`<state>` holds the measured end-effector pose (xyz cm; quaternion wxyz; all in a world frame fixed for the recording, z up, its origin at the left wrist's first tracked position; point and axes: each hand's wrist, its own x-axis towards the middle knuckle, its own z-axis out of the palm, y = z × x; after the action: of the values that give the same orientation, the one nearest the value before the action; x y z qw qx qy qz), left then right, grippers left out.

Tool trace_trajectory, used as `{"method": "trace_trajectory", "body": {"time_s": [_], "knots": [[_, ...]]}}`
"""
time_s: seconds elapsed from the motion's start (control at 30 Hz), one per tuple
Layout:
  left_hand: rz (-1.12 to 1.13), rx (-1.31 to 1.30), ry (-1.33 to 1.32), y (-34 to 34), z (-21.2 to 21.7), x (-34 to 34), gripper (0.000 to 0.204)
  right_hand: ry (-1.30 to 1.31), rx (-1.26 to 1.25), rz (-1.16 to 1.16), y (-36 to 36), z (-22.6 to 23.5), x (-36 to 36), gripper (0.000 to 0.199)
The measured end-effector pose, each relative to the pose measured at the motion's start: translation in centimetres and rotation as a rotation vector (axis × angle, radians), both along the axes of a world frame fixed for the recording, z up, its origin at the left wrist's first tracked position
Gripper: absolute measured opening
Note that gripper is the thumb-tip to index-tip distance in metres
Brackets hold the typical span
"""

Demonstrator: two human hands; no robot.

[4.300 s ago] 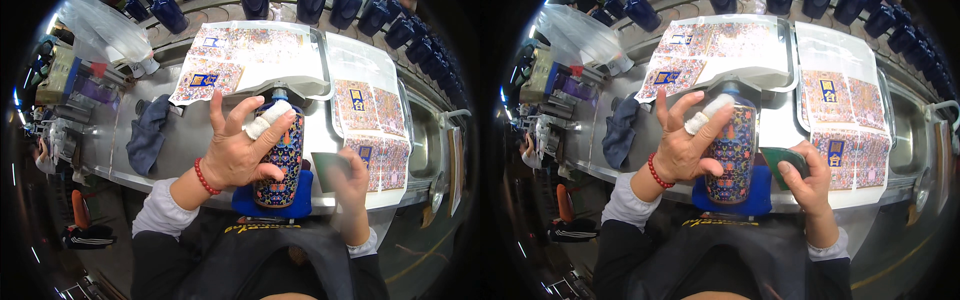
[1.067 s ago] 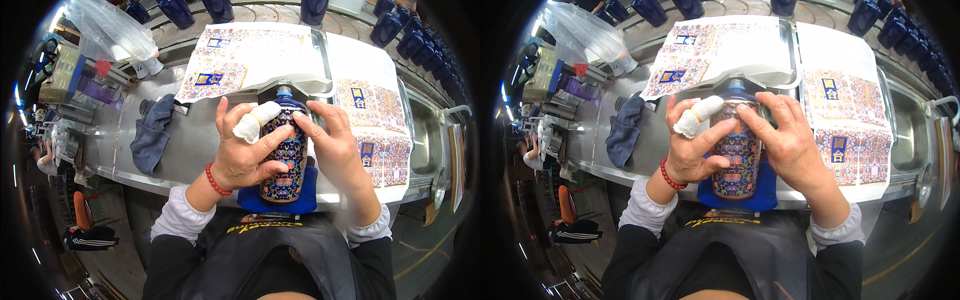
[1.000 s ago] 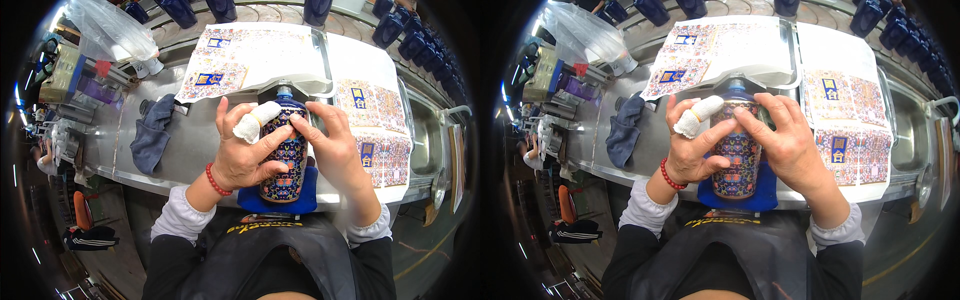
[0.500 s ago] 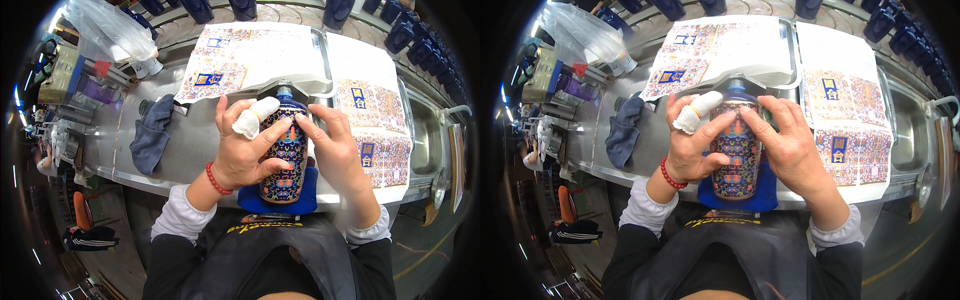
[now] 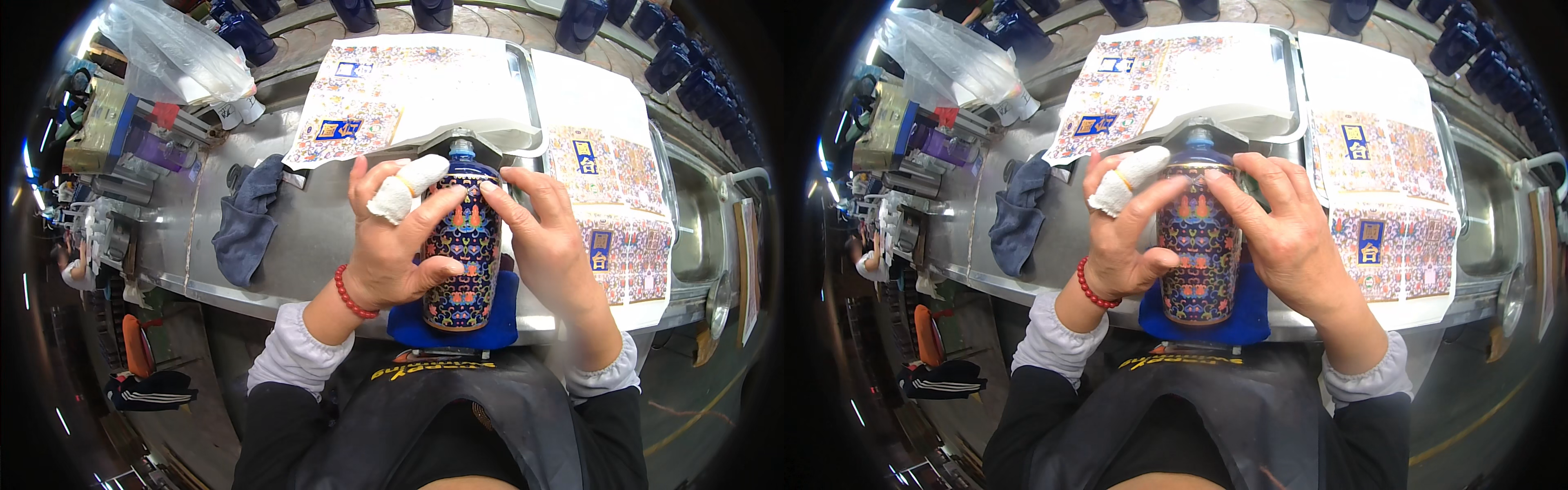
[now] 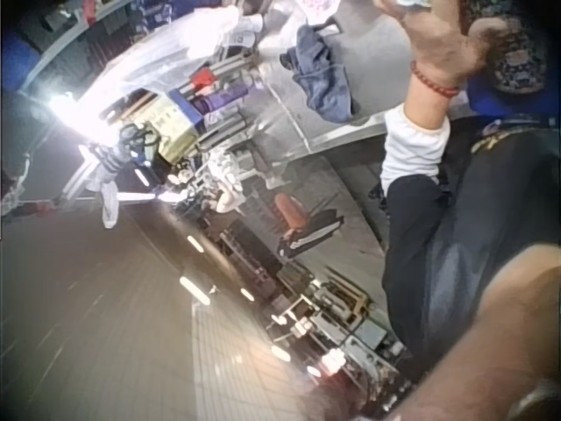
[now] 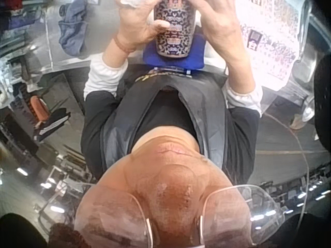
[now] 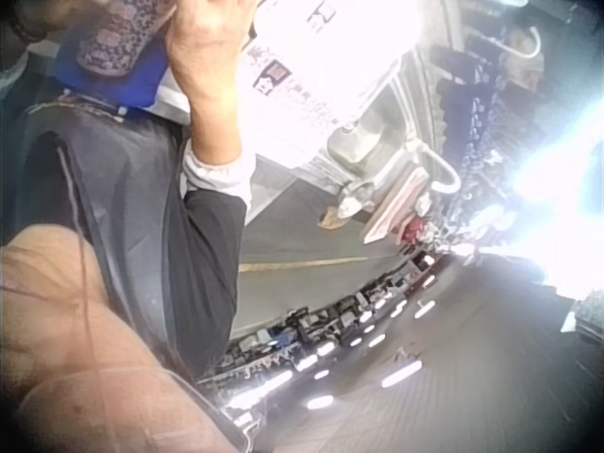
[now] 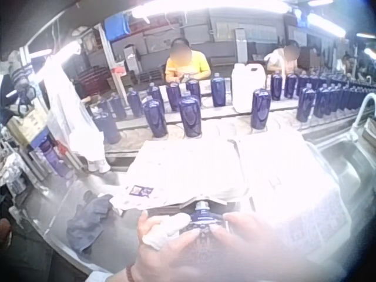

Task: The person holds a decorated bottle and uses a green sponge to rub its surface repeatedly. The person rotates the bottle to access different sides and continues polishing until the end of the clip.

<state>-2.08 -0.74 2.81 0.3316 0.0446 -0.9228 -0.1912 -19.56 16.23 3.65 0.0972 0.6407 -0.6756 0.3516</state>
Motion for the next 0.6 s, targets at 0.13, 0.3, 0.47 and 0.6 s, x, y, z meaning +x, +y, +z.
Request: {"method": "trace_trajectory", "body": {"time_s": [0.13, 0.3, 0.47, 0.6], "knots": [[-0.032, -0.085, 0.016, 0.1, 0.1, 0.2, 0.083, -0.042, -0.022, -0.011, 0.3, -0.9, -0.2, 0.066], [-0.048, -0.324, -0.047, 0.3, 0.2, -0.2, 0.084, -0.081, -0.108, -0.042, 0.7, -1.6, -0.5, 0.057], [-0.048, -0.303, -0.138, -0.1, 0.8, -0.1, 0.082, -0.331, -0.059, -0.084, 1.0, -0.2, -0.5, 0.038], [-0.024, -0.025, 0.042, -0.6, -0.1, 0.1, 0.087, -0.081, -0.146, 0.022, 0.5, 1.5, 0.1, 0.030]]}}
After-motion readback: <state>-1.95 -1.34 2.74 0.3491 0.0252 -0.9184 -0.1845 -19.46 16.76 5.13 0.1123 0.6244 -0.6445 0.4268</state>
